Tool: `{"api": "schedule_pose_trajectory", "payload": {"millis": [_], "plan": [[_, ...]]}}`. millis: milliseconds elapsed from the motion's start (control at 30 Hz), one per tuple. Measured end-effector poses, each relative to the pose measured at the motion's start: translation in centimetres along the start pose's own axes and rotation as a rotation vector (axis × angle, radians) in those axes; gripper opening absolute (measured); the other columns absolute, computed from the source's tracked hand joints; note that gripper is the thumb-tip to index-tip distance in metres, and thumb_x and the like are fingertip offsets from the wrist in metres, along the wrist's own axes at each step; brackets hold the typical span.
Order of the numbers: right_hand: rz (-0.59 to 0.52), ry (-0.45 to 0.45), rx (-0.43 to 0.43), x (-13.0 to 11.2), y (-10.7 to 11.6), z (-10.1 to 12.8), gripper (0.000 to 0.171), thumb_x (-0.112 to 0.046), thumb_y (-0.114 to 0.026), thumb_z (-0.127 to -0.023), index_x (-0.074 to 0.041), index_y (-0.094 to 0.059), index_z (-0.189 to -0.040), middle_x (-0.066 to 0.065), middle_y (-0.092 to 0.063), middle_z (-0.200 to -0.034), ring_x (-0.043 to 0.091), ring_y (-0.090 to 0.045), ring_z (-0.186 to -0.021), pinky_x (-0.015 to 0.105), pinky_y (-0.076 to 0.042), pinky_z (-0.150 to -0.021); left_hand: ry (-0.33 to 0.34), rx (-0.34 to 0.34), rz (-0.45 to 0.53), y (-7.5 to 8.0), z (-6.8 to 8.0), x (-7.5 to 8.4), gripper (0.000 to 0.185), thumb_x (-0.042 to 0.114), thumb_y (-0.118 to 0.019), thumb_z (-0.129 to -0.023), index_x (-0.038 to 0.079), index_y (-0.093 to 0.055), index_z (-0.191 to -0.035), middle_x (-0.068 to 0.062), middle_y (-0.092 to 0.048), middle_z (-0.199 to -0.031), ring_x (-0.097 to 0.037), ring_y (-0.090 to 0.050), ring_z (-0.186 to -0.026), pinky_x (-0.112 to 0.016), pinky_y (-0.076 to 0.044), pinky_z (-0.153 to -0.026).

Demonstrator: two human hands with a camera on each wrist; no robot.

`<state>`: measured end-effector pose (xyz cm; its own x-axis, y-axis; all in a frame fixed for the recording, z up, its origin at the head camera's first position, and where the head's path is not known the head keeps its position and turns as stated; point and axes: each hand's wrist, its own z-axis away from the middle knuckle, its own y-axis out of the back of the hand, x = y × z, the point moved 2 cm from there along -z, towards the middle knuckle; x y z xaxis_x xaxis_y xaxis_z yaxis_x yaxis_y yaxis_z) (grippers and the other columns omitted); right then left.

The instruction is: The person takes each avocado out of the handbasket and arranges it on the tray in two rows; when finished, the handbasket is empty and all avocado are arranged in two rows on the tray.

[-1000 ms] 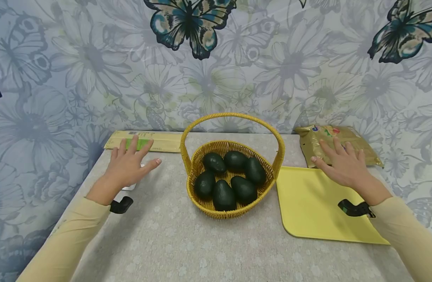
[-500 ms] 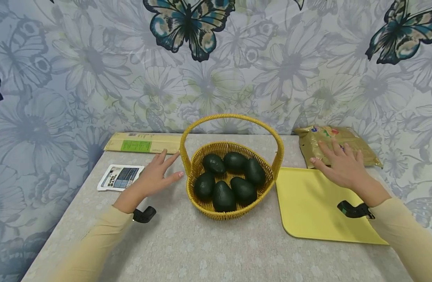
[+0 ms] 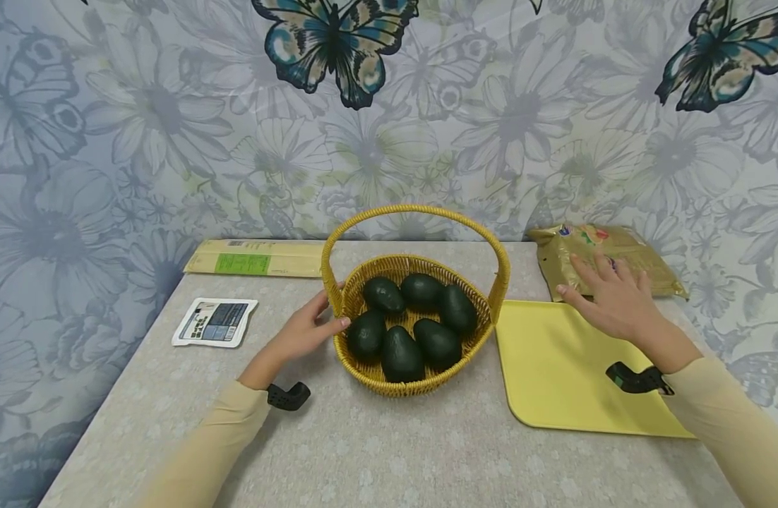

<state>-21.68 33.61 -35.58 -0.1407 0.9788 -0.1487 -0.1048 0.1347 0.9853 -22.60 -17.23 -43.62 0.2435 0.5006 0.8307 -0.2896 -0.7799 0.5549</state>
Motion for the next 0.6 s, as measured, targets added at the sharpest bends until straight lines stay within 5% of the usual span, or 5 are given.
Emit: {"api": "schedule_pose_trajectory", "payload": {"millis": [233, 367, 500, 600], "plan": [[-0.020, 0.018, 0.001, -0.5, 0.1, 0.4, 0.082, -0.064, -0.032, -0.104, -0.011, -0.017, -0.164, 0.039, -0.006, -0.163, 0.068, -0.005, -0.144, 0.087, 0.000, -0.106, -0.028, 0.018, 0.203, -0.9, -0.2, -0.5, 0.066, 0.014, -0.059, -0.103, 0.010, -0.029, -0.161, -0.023, -0.032, -0.164, -0.052, -0.044, -0.140, -0.061, -0.047, -0.107], [-0.048, 0.048, 0.016, -1.2, 0.2, 0.9, 0.078, -0.059, -0.036, -0.106, -0.011, -0.017, -0.164, 0.039, -0.008, -0.163, 0.067, -0.008, -0.145, 0.087, -0.003, -0.106, -0.018, 0.042, 0.264, -1.2, -0.3, -0.6, 0.062, 0.013, -0.058, -0.102, 0.011, -0.033, -0.159, -0.023, -0.037, -0.161, -0.047, -0.049, -0.138, -0.046, -0.055, -0.100], [-0.132, 0.124, 0.033, -2.4, 0.5, 1.9, 0.074, -0.049, -0.042, -0.107, -0.006, -0.021, -0.163, 0.039, -0.017, -0.162, 0.064, -0.018, -0.145, 0.084, -0.015, -0.107, -0.007, 0.055, 0.308, -1.5, -0.4, -0.7, 0.060, 0.011, -0.058, -0.102, 0.010, -0.036, -0.157, -0.026, -0.047, -0.152, -0.029, -0.061, -0.112, -0.026, -0.052, -0.075], [-0.219, 0.174, 0.009, -3.4, 0.7, 2.8, 0.072, -0.044, -0.046, -0.107, -0.004, -0.022, -0.162, 0.036, -0.019, -0.163, 0.061, -0.020, -0.147, 0.079, -0.021, -0.109, 0.006, 0.058, 0.333, -1.6, -0.4, -0.8, 0.059, 0.010, -0.058, -0.101, 0.010, -0.038, -0.156, -0.028, -0.051, -0.143, -0.017, -0.054, -0.086, -0.025, -0.042, -0.061]]}}
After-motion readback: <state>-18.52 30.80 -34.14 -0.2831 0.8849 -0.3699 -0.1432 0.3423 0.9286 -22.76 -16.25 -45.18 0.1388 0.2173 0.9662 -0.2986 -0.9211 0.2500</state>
